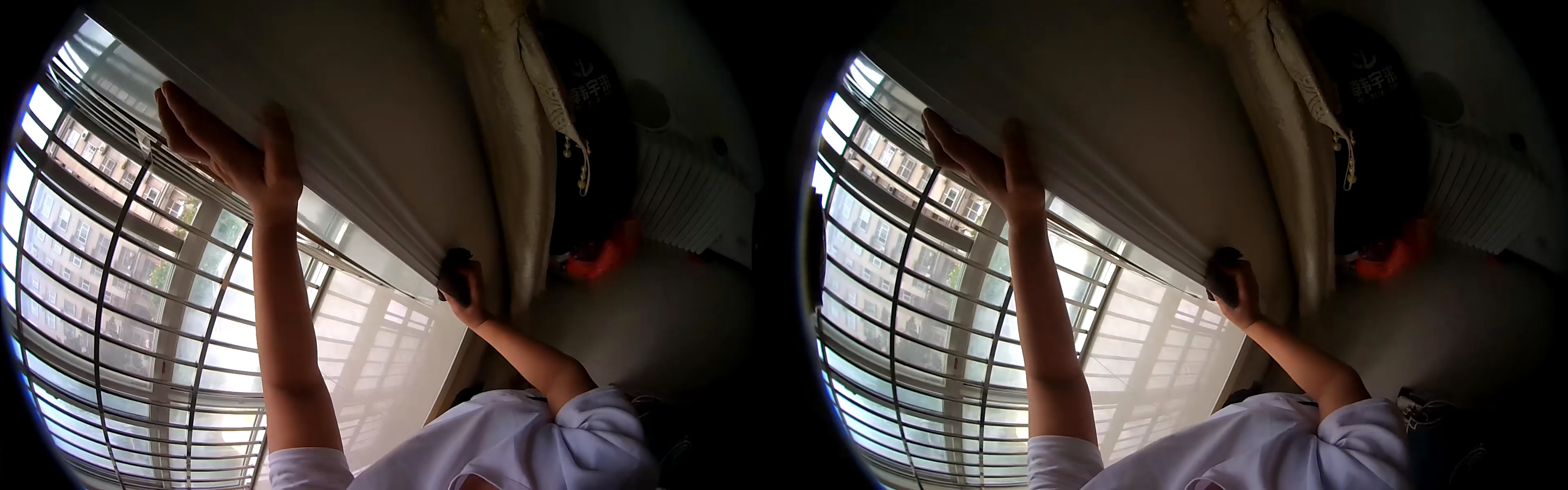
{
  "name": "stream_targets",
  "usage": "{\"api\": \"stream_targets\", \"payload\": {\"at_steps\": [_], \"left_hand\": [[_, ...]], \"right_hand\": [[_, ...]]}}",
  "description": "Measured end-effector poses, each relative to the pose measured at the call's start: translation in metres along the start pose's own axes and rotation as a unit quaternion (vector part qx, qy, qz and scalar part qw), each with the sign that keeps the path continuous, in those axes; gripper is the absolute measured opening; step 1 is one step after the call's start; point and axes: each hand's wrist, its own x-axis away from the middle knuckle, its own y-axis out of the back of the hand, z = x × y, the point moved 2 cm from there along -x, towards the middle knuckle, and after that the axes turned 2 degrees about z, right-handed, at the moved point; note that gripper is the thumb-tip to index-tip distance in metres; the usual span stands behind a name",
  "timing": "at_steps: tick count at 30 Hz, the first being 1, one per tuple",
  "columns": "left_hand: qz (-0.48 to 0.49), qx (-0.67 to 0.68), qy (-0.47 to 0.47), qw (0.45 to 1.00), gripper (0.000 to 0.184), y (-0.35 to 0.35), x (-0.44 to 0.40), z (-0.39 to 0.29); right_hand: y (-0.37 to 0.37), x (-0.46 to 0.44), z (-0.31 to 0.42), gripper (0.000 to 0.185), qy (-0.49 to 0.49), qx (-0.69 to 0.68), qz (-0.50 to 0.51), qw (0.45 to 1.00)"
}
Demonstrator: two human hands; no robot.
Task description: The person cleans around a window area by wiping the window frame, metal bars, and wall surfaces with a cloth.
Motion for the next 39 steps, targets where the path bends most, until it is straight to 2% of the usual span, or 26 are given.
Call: {"api": "stream_targets", "payload": {"at_steps": [3, 5, 7, 9, 10, 11, 13, 14, 15, 17, 19, 21, 23, 24, 25, 27, 29, 30, 31, 33, 34, 35, 37, 38, 39], "left_hand": [[0.01, -0.003, 0.019, 1.0, 0.086, 0.001, 0.001, 0.002], [0.01, 0.006, 0.037, 0.999, 0.087, 0.001, 0.002, 0.0], [0.011, 0.016, 0.058, 0.998, 0.088, 0.001, 0.002, -0.001], [0.022, -0.012, 0.05, 0.998, 0.092, 0.004, 0.001, 0.002], [0.043, -0.053, 0.034, 0.997, 0.09, 0.007, -0.002, -0.001], [0.024, 0.043, 0.072, 0.996, 0.082, 0.003, 0.001, -0.005], [-0.002, 0.064, 0.049, 0.997, 0.073, 0.0, 0.005, -0.005], [0.024, 0.001, -0.033, 0.999, 0.067, 0.005, 0.005, 0.008], [0.057, -0.092, -0.135, 0.985, 0.06, 0.015, 0.003, 0.024], [0.064, -0.259, -0.353, 0.897, 0.049, 0.037, 0.001, 0.057], [0.107, -0.273, -0.357, 0.887, 0.047, 0.041, 0.003, 0.063], [0.135, -0.28, -0.362, 0.879, 0.047, 0.043, 0.007, 0.067], [0.127, -0.263, -0.306, 0.906, 0.048, 0.049, 0.008, 0.069], [0.131, -0.263, -0.298, 0.908, 0.049, 0.049, 0.009, 0.066], [0.134, -0.264, -0.293, 0.909, 0.05, 0.049, 0.009, 0.064], [0.14, -0.263, -0.28, 0.913, 0.053, 0.049, 0.01, 0.058], [0.147, -0.259, -0.271, 0.915, 0.057, 0.047, 0.015, 0.051], [0.15, -0.254, -0.267, 0.917, 0.059, 0.047, 0.015, 0.049], [0.154, -0.251, -0.264, 0.919, 0.061, 0.046, 0.015, 0.047], [0.163, -0.238, -0.253, 0.923, 0.065, 0.047, 0.015, 0.048], [0.163, -0.233, -0.248, 0.926, 0.067, 0.047, 0.014, 0.048], [0.162, -0.225, -0.24, 0.93, 0.069, 0.047, 0.012, 0.048], [0.163, -0.215, -0.221, 0.937, 0.074, 0.044, 0.009, 0.049], [0.165, -0.211, -0.205, 0.942, 0.076, 0.04, 0.009, 0.051], [0.17, -0.205, -0.182, 0.947, 0.079, 0.033, 0.011, 0.051]], "right_hand": [[0.006, 0.022, -0.002, 0.032, -0.098, 0.029, 0.024, 0.995], [0.001, -0.002, 0.025, 0.033, -0.03, 0.032, -0.02, 0.999], [-0.009, -0.015, 0.033, 0.038, -0.005, 0.059, -0.022, 0.998], [-0.02, -0.039, 0.05, 0.038, 0.024, 0.026, -0.047, 0.998], [-0.027, -0.042, 0.047, 0.038, 0.041, 0.018, -0.053, 0.998], [-0.027, -0.033, 0.042, 0.038, 0.045, 0.025, -0.061, 0.997], [-0.029, -0.006, 0.012, 0.037, 0.046, 0.017, -0.071, 0.996], [-0.031, 0.013, -0.002, 0.036, 0.023, -0.005, -0.041, 0.999], [-0.029, 0.019, -0.003, 0.033, 0.01, 0.007, -0.064, 0.998], [-0.015, 0.027, -0.006, 0.031, -0.01, 0.022, -0.087, 0.996], [0.002, 0.029, -0.017, 0.011, -0.129, -0.086, 0.069, 0.985], [0.008, 0.033, -0.007, 0.007, -0.111, -0.009, -0.07, 0.991], [0.007, 0.061, -0.034, 0.006, -0.169, -0.023, -0.024, 0.985], [0.011, 0.064, -0.025, 0.004, -0.167, 0.033, -0.055, 0.984], [0.011, 0.085, -0.036, 0.011, -0.155, 0.072, -0.069, 0.983], [0.007, 0.16, -0.089, 0.029, -0.231, 0.145, -0.069, 0.959], [0.014, 0.203, -0.125, 0.039, -0.281, 0.196, 0.001, 0.939], [0.018, 0.207, -0.132, 0.028, -0.26, 0.213, -0.014, 0.942], [0.019, 0.22, -0.149, 0.032, -0.249, 0.227, -0.001, 0.942], [0.027, 0.252, -0.175, 0.035, -0.273, 0.307, 0.054, 0.91], [0.038, 0.254, -0.184, 0.04, -0.408, 0.299, 0.185, 0.843], [0.044, 0.255, -0.187, 0.042, -0.441, 0.284, 0.236, 0.818], [0.044, 0.26, -0.195, 0.047, -0.368, 0.241, 0.119, 0.89], [0.045, 0.263, -0.197, 0.047, -0.361, 0.236, 0.13, 0.893], [0.044, 0.267, -0.196, 0.044, -0.415, 0.183, 0.089, 0.887]]}}
